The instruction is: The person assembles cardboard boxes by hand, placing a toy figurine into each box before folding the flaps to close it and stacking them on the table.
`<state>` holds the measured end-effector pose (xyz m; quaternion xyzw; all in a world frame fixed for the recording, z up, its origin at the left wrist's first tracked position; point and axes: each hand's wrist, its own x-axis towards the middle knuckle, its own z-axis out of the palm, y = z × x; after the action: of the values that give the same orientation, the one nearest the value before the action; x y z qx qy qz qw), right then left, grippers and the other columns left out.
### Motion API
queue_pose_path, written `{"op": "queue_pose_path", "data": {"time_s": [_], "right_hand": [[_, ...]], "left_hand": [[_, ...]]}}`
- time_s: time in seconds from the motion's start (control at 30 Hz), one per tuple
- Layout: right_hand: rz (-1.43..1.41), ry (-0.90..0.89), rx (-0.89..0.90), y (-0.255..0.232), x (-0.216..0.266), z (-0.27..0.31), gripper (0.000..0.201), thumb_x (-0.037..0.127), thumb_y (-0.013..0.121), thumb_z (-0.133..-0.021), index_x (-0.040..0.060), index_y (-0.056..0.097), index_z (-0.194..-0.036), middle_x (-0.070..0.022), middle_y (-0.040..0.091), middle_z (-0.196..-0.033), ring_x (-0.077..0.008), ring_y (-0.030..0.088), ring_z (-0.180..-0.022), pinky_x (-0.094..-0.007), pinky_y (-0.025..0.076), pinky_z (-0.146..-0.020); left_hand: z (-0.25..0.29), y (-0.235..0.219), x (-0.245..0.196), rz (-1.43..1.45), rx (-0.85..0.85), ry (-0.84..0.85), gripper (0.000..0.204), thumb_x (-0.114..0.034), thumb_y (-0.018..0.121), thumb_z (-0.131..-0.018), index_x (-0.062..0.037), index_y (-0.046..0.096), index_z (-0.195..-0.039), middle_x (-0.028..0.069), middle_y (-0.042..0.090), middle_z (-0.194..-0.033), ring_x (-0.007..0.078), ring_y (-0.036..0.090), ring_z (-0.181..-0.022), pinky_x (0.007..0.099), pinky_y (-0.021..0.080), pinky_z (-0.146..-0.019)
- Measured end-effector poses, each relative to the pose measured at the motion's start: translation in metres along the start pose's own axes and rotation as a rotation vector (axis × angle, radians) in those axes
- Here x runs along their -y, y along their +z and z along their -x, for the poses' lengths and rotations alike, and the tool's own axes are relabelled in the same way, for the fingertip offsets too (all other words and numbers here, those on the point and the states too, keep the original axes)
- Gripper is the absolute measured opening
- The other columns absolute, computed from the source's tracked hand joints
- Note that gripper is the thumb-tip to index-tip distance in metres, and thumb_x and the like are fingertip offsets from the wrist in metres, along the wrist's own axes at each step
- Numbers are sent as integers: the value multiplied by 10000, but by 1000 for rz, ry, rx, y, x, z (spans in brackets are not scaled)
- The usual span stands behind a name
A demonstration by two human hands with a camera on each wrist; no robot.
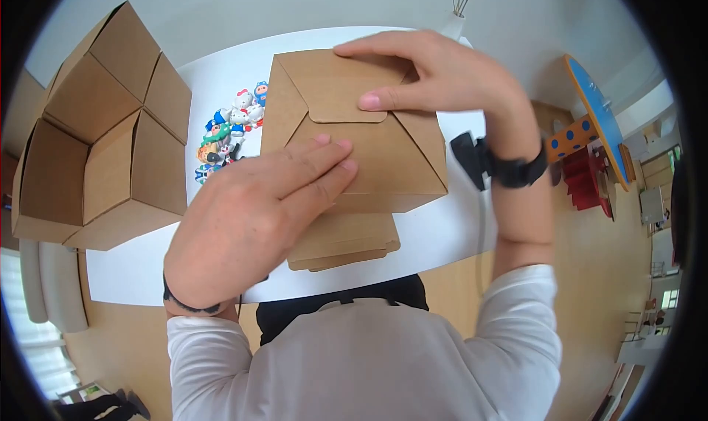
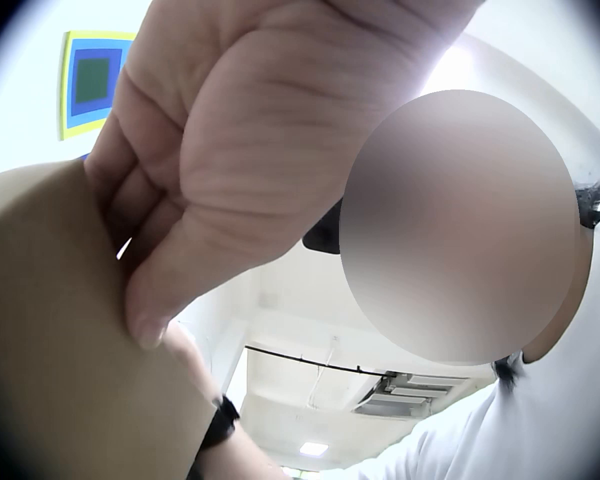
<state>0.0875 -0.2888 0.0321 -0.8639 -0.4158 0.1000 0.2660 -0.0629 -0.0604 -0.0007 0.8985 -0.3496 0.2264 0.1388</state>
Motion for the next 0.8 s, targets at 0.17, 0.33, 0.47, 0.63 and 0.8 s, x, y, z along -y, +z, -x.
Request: {"op": "queue_pose_path", "data": {"time_s": [0.17,0.33,0.47,0.63,0.8], "right_hand": [[328,107,277,-14,27,-45,858,355,802,-782,26,389,-1458,-218,612,-1253,-341,611,-1111,-372,511,-901],[430,165,673,-20,59,-75,1001,359,819,-749,-5,283,-1512,-275,517,-1369,-380,530,-1242,-417,437,-1031],[615,190,639,0,76,-71,892,317,813,-735,4,359,-1436,-243,590,-1227,-382,586,-1111,-416,485,-906],[753,178,497,18,84,-59,758,266,806,-717,15,455,-1340,-202,681,-1050,-384,655,-947,-415,546,-750],[696,3,315,27,59,-50,701,157,790,-651,8,467,-1255,-192,689,-937,-411,654,-854,-444,548,-678]], "left_hand": [[0,6,-11,6,-23,8,331,-45,626,-780,-70,739,-1091,55,717,-1148,245,705,-972,326,579,-779],[3,16,-12,53,66,83,408,-17,614,-781,-54,685,-1181,63,675,-1229,245,690,-1009,322,579,-758],[6,21,-12,65,117,115,451,5,614,-786,-23,630,-1236,78,628,-1294,251,671,-1059,318,578,-739],[9,25,-12,70,120,126,442,20,621,-790,-11,628,-1231,88,631,-1286,255,669,-1073,316,579,-743],[7,26,-15,70,110,117,439,25,621,-791,-12,631,-1228,86,640,-1272,253,665,-1092,315,582,-766]]}}
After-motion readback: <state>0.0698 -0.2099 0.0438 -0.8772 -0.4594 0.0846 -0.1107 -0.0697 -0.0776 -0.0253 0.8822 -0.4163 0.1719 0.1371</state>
